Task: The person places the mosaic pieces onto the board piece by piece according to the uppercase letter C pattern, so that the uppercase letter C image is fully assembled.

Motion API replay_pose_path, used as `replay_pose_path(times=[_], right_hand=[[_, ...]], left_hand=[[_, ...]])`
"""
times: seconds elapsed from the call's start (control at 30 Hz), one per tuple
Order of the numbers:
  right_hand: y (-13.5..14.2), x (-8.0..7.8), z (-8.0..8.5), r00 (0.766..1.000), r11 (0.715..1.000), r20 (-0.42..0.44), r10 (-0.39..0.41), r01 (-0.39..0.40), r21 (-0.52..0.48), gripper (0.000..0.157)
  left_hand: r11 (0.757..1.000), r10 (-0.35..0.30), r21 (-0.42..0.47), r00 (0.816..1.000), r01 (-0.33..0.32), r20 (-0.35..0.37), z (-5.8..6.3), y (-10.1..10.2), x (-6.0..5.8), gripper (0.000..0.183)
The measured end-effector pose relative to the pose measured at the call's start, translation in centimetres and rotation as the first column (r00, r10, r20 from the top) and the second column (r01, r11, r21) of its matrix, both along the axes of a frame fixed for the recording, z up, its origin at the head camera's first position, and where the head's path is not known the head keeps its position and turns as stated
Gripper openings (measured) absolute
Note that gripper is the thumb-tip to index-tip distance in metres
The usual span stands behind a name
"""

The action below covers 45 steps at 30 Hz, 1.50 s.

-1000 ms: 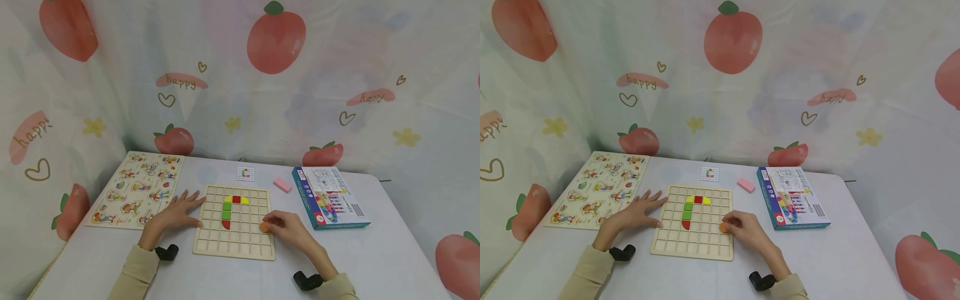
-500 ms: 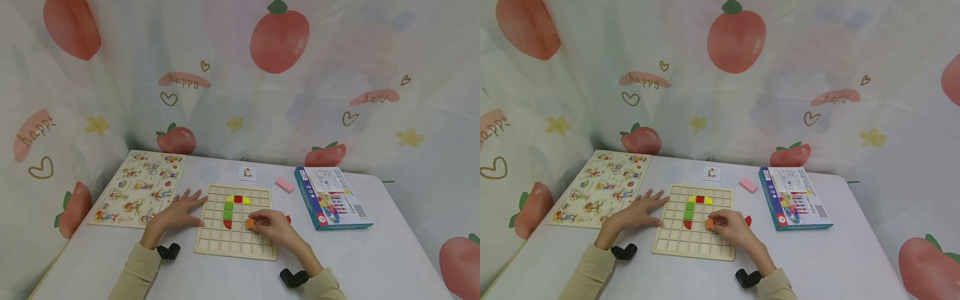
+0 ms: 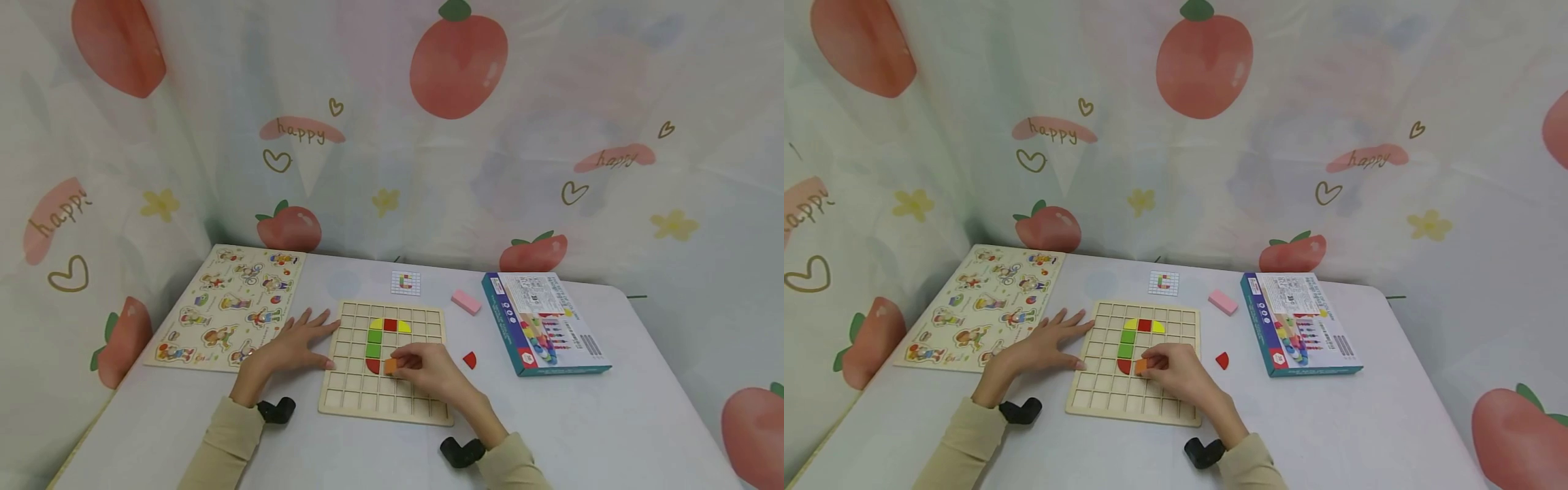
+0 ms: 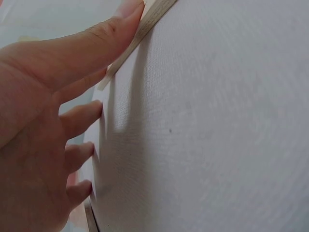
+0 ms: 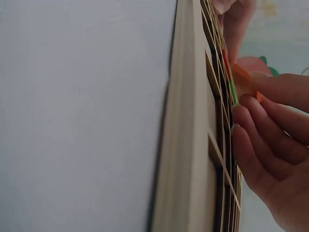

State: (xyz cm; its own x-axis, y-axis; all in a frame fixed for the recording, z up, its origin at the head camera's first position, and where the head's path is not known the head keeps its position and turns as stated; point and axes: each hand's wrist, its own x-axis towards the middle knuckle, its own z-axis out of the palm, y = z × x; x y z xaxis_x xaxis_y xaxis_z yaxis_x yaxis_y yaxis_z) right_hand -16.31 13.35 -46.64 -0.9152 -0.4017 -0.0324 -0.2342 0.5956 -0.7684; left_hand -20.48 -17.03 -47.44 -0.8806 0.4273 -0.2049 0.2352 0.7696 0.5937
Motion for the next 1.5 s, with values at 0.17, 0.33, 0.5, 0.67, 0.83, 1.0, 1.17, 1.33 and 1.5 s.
replay_pose_path(times=[0.17,0.33,0.5,0.67,0.83,1.0,1.17,1.33,1.5], right_hand=[[-0.5,-0.1,-0.1,1.000,0.999,-0.015,0.014,-0.014,0.029,0.022],[-0.6,-0.3,-0.1,0.999,0.997,-0.029,0.032,-0.030,0.068,0.021],[-0.7,-0.4,0.1,0.999,0.996,-0.029,0.038,-0.035,0.088,0.019],[-0.9,-0.5,0.1,0.999,0.995,-0.016,0.035,-0.034,0.095,0.020],[-0.9,-0.6,-0.1,0.999,0.993,-0.011,0.047,-0.046,0.109,0.022],[-0.3,-0.5,-0.1,0.998,0.994,-0.035,0.055,-0.052,0.097,0.022],[0.9,-0.1,-0.1,0.999,0.997,-0.044,0.003,0.001,0.073,0.022],[2.3,0.0,0.0,0.996,0.995,-0.058,-0.069,0.073,0.062,0.020],[3.6,0.1,0.1,0.987,0.987,-0.083,-0.135,0.141,0.078,0.019]], left_hand=[[1.000,0.005,0.003,1.000,-0.005,0.003,0.0,0.2,0.1,0.087],[1.000,0.004,-0.004,1.000,-0.004,-0.001,0.0,0.3,0.0,0.086],[1.000,0.005,-0.015,1.000,-0.005,-0.002,0.1,0.3,-0.1,0.087],[1.000,0.007,-0.011,1.000,-0.007,0.003,0.1,0.2,0.0,0.087],[1.000,0.004,0.001,1.000,-0.004,-0.001,0.1,0.2,0.1,0.087],[1.000,0.001,0.003,1.000,-0.001,-0.005,0.1,0.2,0.1,0.087],[1.000,-0.002,0.005,1.000,0.002,0.004,0.0,0.2,0.2,0.087],[1.000,-0.004,0.005,1.000,0.004,0.002,0.1,0.2,0.2,0.086],[1.000,-0.004,0.019,1.000,0.004,0.001,0.2,0.0,0.3,0.085]])
